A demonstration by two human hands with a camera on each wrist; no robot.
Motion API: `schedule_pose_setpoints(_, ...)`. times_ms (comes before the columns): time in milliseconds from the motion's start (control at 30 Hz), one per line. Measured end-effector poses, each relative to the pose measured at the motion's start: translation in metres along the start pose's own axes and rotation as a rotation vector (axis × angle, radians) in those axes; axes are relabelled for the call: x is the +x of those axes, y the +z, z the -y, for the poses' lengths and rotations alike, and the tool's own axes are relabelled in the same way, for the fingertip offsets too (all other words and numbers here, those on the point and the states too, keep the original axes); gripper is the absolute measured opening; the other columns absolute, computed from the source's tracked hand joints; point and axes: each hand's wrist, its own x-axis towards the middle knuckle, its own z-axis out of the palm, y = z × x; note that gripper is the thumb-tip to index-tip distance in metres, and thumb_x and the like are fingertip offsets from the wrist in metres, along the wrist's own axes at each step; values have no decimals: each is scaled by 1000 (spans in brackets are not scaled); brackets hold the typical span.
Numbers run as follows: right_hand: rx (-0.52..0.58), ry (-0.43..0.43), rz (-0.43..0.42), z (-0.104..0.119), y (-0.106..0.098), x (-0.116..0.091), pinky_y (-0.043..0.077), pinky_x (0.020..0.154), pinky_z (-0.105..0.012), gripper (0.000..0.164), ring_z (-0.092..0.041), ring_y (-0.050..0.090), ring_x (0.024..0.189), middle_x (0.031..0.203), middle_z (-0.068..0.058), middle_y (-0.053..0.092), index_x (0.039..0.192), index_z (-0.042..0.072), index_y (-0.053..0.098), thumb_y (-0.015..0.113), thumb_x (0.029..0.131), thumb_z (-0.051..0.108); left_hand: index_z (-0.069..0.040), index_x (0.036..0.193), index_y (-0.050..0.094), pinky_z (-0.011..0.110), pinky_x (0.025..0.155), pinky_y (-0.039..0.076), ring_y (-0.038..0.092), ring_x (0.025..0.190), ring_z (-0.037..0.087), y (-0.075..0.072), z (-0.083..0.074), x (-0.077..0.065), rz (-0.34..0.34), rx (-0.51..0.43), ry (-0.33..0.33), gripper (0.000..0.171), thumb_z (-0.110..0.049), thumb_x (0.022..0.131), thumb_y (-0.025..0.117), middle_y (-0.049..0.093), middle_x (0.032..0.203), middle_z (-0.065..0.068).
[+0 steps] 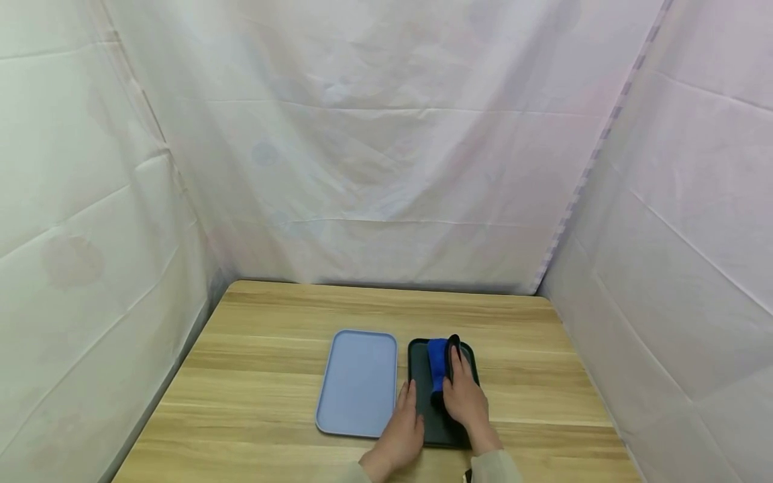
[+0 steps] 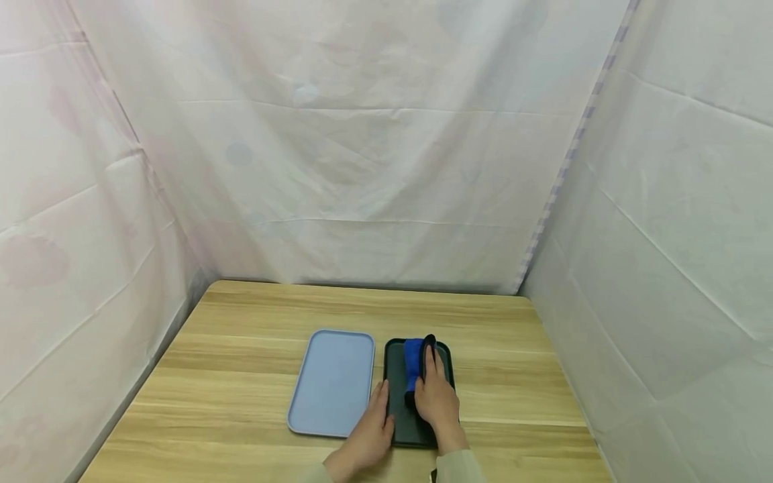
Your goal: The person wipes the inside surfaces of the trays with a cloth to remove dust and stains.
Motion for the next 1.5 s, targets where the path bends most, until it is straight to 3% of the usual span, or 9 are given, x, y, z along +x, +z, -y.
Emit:
schedule_pose_setpoints(133,-14,20,38,0,-1,6,38,47,-34,84,-20,58,62,162,-14,15,157,21,0,56,95,25,-3,155,10,51,103,41,31,141,39,5,-3,-2,-54,108,-5,64,-11,101,44,14,159,23)
schedule_pose_setpoints(233,-40,30,73,1,1,9,35,45,-33,84,-17,49,53,163,-11,12,157,19,1,56,94,25,-2,155,13,50,101,43,33,138,40,9,-6,-3,-96,174,-7,66,-8,98,48,21,157,23)
schedule_pose_setpoints(567,-118,61,138,-4,-1,15,36,48,-35,70,-18,48,52,162,-9,18,156,12,19,51,95,25,0,153,18,42,93,47,44,123,34,19,-8,1,-170,310,-7,76,-3,90,59,34,149,21)
schedule_pose_setpoints(700,-137,53,155,-6,-2,19,40,53,-36,70,-17,55,62,161,-11,19,156,13,18,51,95,25,2,151,23,34,78,51,52,103,27,22,-9,4,-229,407,-36,80,-7,85,68,41,135,21)
schedule_pose_setpoints(800,-125,59,162,-6,-3,20,41,54,-38,71,-19,57,65,161,-11,20,157,19,16,51,95,24,5,149,27,31,68,52,54,91,23,23,-11,7,-225,470,-71,87,-11,79,76,43,129,21)
schedule_pose_setpoints(1033,-117,56,174,-6,-2,20,40,53,-37,71,-19,56,64,161,-13,20,157,25,14,49,96,24,9,143,37,29,65,53,61,83,19,25,-15,8,-192,660,-82,68,-13,87,68,61,104,17)
schedule_pose_setpoints(1133,-110,51,180,-6,-1,20,38,51,-37,70,-19,54,60,161,-13,19,157,24,14,49,96,24,8,144,35,30,54,51,61,62,17,25,-15,8,-170,633,-113,63,-9,90,62,64,75,11)
schedule_pose_setpoints(1233,-101,55,187,-6,0,20,36,50,-36,70,-19,51,55,161,-13,18,157,24,13,49,96,24,8,146,32,31,46,46,54,45,15,25,-13,7,-158,599,-130,66,-7,88,61,56,53,7)
schedule_pose_setpoints(1500,-104,63,185,-5,1,20,36,50,-37,71,-20,49,52,161,-14,16,157,24,11,49,97,25,8,146,31,30,44,45,53,44,14,29,-11,10,-140,599,-133,67,-9,89,62,54,52,6)
